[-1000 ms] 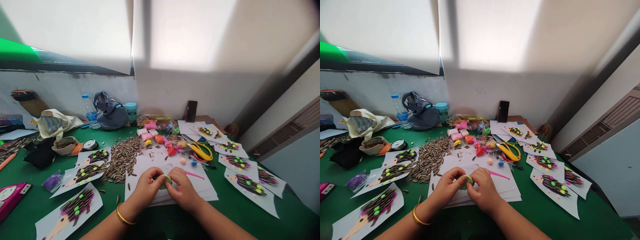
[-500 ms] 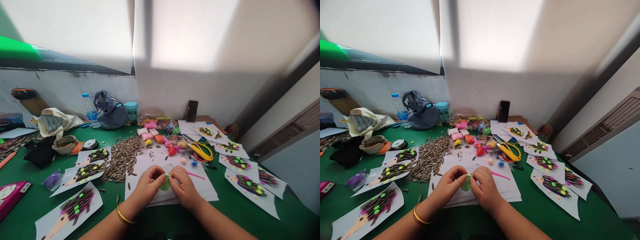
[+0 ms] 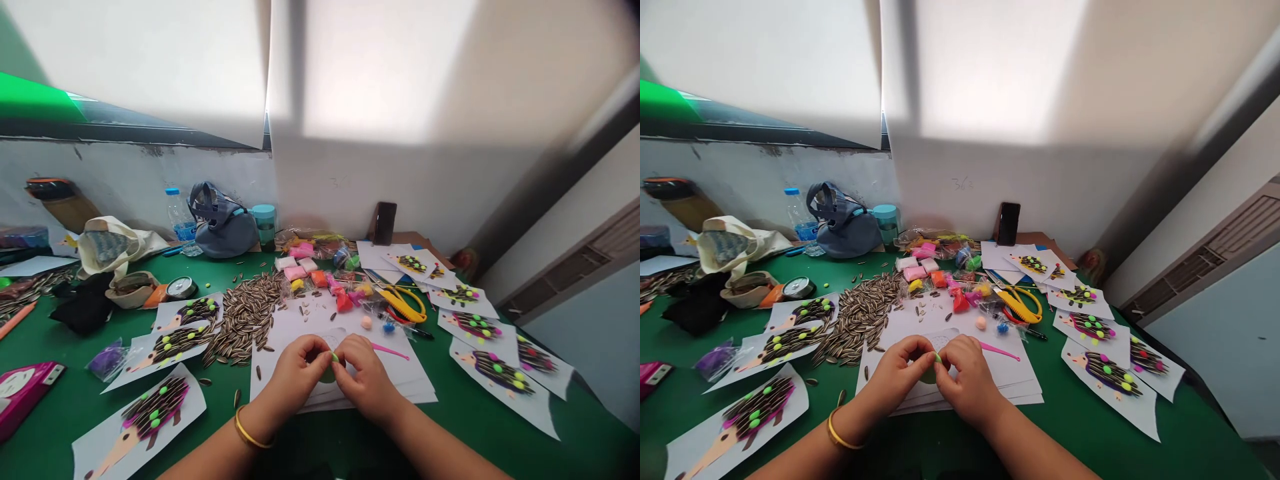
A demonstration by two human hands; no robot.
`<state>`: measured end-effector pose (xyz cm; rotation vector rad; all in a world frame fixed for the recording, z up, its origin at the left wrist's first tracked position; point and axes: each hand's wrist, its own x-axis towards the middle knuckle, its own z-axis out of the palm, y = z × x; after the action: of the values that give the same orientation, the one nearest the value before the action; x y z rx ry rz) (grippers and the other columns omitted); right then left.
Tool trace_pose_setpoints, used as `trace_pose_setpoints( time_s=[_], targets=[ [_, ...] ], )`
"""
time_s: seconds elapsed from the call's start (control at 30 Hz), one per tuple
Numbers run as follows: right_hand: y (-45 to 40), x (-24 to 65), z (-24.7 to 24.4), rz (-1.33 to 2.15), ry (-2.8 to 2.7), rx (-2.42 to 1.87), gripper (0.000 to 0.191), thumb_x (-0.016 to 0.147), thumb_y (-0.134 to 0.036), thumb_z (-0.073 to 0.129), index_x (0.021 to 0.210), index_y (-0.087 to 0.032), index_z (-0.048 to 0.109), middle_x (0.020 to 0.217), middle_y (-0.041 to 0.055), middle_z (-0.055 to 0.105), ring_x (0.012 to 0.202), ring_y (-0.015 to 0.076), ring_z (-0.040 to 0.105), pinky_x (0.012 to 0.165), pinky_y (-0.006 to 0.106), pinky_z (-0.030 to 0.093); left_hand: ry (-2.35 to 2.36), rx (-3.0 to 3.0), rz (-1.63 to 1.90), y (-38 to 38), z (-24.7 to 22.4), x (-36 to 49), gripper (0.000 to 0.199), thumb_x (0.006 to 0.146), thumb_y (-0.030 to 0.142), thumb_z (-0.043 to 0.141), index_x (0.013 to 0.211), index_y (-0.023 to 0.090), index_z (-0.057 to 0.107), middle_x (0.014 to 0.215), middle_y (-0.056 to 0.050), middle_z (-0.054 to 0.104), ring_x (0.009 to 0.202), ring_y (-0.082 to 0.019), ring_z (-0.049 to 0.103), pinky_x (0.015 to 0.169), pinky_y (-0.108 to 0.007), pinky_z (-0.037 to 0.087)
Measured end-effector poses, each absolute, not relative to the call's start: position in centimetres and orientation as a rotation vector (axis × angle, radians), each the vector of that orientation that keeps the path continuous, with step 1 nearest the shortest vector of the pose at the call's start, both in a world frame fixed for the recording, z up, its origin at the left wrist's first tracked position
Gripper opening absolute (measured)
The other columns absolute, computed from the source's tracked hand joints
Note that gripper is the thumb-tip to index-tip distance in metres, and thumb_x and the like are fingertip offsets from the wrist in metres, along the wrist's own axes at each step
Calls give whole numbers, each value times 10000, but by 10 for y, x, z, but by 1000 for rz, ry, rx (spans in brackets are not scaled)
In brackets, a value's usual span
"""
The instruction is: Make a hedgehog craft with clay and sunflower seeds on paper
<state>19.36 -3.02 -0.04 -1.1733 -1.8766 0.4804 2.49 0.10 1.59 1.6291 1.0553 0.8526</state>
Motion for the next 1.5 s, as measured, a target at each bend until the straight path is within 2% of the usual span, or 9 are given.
trace_pose_setpoints(
  time_s=[0.23,0.4,0.6,0.77,0.97,1.1,1.3,1.43,1.5],
  targets=[
    [-29,195,0,493,-1856,-1162,175,912,-226,466,743,-208,509,714,-7,523,735,165,484,729,331,343,989,1551,861,2,13,25,194,837,361,595,862,170,623,819,-23,616,772,-164,546,713,-276,447],
    [-30,195,1,519,-1872,-1169,184,907,-268,517,734,-209,498,726,-10,538,752,165,490,743,329,344,1009,1542,869,4,7,23,213,838,378,612,803,169,597,753,-3,579,709,-147,516,656,-259,430],
    [-29,196,0,509,-1882,-1175,197,911,-244,484,718,-207,482,714,-7,519,739,163,479,738,331,349,957,1520,927,6,7,23,235,855,391,605,942,178,648,916,-41,653,854,-179,581,779,-290,464],
    [-30,195,0,493,-1863,-1172,201,921,-258,474,726,-210,495,716,-2,518,738,168,480,719,330,348,968,1521,883,4,9,23,232,808,393,667,787,165,625,728,-10,610,697,-152,546,662,-263,448],
    [-30,196,0,519,-1847,-1164,199,949,-277,444,778,-215,524,763,8,542,778,177,488,741,333,359,954,1500,877,5,12,23,228,809,392,658,861,172,678,858,-47,676,806,-183,597,745,-284,474],
    [-30,196,0,531,-1859,-1165,196,950,-292,449,788,-216,528,754,4,531,769,177,485,734,333,356,1005,1503,884,6,14,22,212,781,377,673,768,166,668,753,-30,653,739,-176,578,699,-279,466],
    [-30,197,-1,505,-1847,-1182,210,944,-273,451,751,-213,508,733,3,527,757,174,484,721,330,356,981,1473,883,6,11,23,219,764,351,695,887,171,682,844,-36,658,793,-174,573,729,-280,467],
    [-30,198,-1,533,-1850,-1165,218,960,-308,458,785,-214,546,755,4,545,773,173,494,739,332,363,985,1444,871,6,9,23,209,743,348,718,774,160,631,730,-6,599,704,-149,539,657,-256,446],
    [-30,198,0,544,-1850,-1171,205,952,-313,484,787,-214,555,756,4,549,779,174,498,746,333,368,991,1415,910,7,8,23,229,756,367,712,786,161,617,720,-1,590,690,-143,535,651,-254,446]
  ],
)
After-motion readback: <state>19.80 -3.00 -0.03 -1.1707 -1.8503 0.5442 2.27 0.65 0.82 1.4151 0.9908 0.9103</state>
